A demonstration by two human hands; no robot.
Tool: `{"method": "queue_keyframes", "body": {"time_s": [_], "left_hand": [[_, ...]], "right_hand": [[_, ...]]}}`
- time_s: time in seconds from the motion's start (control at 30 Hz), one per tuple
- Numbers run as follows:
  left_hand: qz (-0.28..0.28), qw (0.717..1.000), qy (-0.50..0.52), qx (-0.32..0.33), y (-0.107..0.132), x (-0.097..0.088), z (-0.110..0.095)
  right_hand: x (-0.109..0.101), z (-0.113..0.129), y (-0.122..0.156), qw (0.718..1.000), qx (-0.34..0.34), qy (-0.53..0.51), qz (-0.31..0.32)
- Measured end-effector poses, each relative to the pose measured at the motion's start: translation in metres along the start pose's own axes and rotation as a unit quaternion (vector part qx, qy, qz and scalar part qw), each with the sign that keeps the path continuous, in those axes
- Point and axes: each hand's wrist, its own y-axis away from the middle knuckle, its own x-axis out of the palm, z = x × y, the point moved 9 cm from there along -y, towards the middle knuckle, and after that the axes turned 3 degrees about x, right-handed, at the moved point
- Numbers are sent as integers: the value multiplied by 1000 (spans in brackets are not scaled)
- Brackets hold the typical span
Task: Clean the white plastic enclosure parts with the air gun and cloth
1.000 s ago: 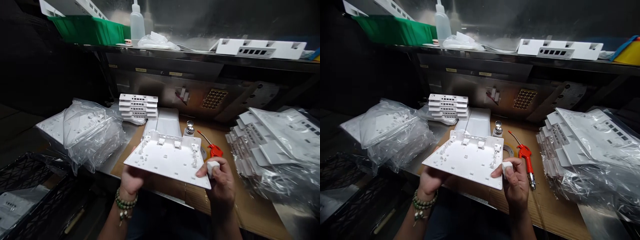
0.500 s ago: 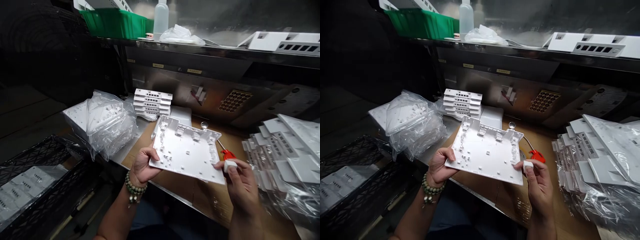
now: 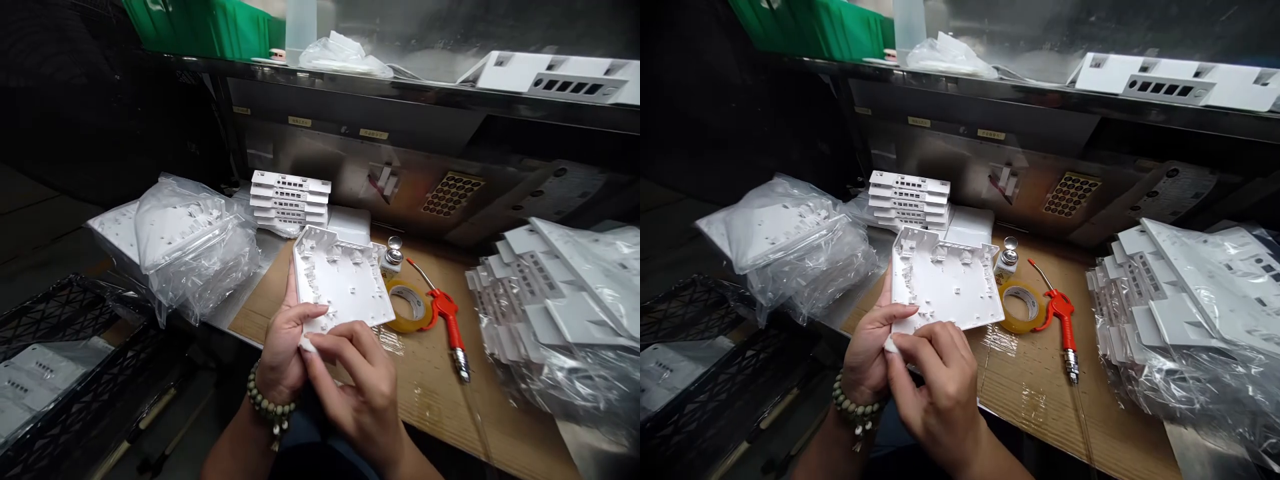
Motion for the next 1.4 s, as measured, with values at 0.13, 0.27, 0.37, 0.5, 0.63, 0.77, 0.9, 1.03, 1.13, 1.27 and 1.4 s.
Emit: {"method": "queue_keyframes", "body": {"time_s": [0.13,0.27,0.37,0.5,0.63,0.77,0.9,1.03,1.13,1.27,1.4], "left_hand": [[7,1000,3,3,-2,-2,2],[-5,1000,-11,10,-1,-3,7],[-22,999,-17,31,1,-4,4],[-22,999,-11,37,0,-6,3],[-12,1000,0,12,-3,-6,10],[-2,1000,4,17,-3,-4,9],[-10,999,32,28,-7,-7,-1],[-38,998,36,31,-12,-22,-16],[-52,997,43,23,-12,-42,-29],[-41,996,67,35,-10,-74,-46],[24,990,132,47,-5,-85,-52]], "right_hand": [[0,-6,3,1000,7,0,20],[-2,-9,2,999,35,-19,14],[-3,-9,1,999,40,-23,-1],[0,-14,2,999,45,-5,24],[3,-18,2,997,63,-16,37],[3,-13,3,999,42,9,15],[-7,-24,4,997,70,6,27],[-59,-61,8,988,126,-19,-83],[-111,-90,20,966,140,60,-210],[-134,-109,32,954,156,105,-235],[-110,-96,27,971,133,79,-182]]}}
